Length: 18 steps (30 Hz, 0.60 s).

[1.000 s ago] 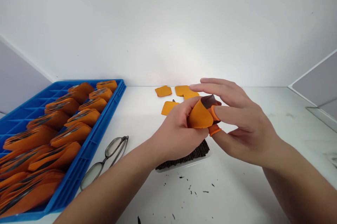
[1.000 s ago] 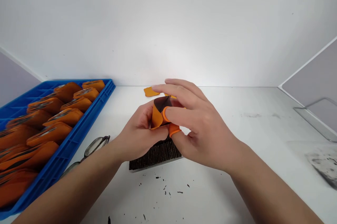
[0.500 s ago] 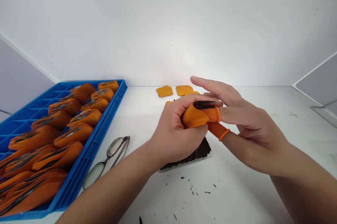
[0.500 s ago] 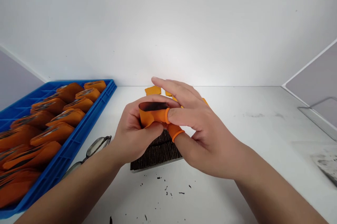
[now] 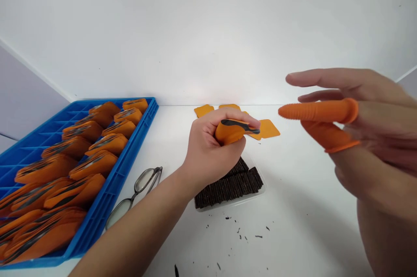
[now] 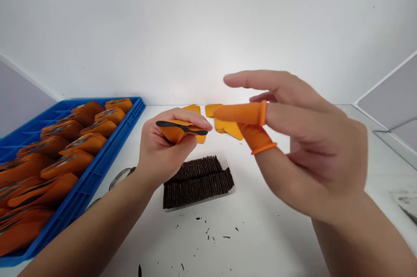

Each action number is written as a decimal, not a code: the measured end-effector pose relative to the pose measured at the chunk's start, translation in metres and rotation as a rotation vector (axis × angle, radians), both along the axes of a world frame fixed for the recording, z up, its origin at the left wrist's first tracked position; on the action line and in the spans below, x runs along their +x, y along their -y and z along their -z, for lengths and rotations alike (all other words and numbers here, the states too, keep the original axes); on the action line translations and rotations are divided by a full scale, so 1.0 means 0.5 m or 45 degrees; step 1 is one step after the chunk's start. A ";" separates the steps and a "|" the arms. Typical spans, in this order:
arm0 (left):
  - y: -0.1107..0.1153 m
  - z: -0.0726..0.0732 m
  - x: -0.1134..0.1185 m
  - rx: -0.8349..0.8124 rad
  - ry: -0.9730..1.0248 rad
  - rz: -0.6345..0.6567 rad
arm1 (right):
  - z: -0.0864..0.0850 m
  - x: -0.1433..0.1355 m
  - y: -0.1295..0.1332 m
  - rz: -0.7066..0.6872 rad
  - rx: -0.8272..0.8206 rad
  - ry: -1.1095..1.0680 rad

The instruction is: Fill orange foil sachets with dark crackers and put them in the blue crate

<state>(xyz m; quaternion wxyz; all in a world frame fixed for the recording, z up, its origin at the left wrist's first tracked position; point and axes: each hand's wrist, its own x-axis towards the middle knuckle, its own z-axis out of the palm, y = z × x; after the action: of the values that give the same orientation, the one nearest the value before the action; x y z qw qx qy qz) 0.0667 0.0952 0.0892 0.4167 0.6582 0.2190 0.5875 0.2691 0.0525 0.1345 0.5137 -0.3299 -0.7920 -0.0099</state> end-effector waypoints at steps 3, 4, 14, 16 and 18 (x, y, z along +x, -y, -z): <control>0.004 -0.005 -0.005 0.108 -0.030 -0.087 | 0.019 0.008 -0.037 0.018 0.082 -0.067; 0.006 -0.008 -0.007 0.141 -0.033 -0.111 | 0.029 0.012 -0.055 0.042 0.087 -0.070; 0.037 -0.084 -0.059 0.396 0.126 -0.276 | 0.105 0.035 -0.131 0.252 -0.023 0.042; 0.047 -0.094 -0.065 0.390 0.135 -0.222 | 0.107 0.031 -0.127 0.229 -0.013 0.060; 0.056 -0.096 -0.065 0.334 0.114 -0.128 | 0.108 0.027 -0.131 0.209 -0.014 0.094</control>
<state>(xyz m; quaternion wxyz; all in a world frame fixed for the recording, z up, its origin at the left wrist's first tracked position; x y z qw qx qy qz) 0.0341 0.0674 0.1370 0.3067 0.6684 0.1542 0.6598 0.2825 0.1181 0.0807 0.4796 -0.3961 -0.7807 -0.0598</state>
